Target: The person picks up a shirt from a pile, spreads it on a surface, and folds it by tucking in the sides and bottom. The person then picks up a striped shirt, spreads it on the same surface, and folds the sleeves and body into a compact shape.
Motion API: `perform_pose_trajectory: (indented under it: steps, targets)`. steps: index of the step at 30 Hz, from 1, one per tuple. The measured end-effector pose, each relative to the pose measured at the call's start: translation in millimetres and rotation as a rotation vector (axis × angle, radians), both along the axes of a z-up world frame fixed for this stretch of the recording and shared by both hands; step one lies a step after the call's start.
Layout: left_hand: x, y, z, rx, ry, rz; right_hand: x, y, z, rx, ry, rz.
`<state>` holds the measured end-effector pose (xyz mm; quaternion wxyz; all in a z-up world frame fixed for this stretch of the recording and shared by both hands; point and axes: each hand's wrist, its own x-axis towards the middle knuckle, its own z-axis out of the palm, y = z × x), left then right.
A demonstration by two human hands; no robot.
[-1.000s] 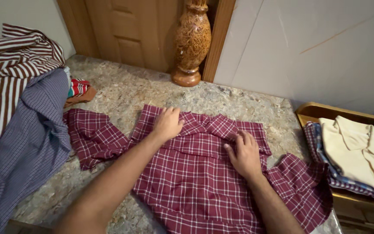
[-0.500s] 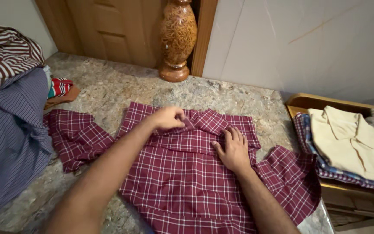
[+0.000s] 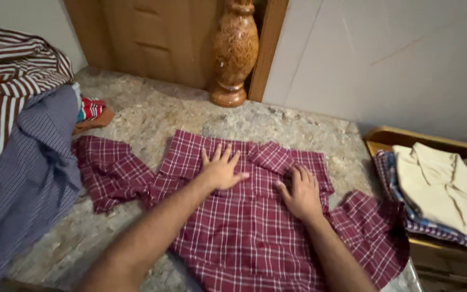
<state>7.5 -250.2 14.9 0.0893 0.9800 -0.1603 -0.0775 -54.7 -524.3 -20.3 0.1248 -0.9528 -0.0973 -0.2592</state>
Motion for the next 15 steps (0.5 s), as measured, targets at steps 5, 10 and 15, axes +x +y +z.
perform_pose_trajectory:
  steps: [5,10,15]
  targets:
    - [-16,6,5,-0.023,-0.154,-0.015,1,0,8,0.016,-0.022,0.0]
    - [-19,8,13,-0.02,-0.086,-0.022,29,8,37,0.057,0.29,-0.188]
    - [-22,8,10,-0.069,-0.162,-0.025,78,17,52,0.068,0.459,-0.288]
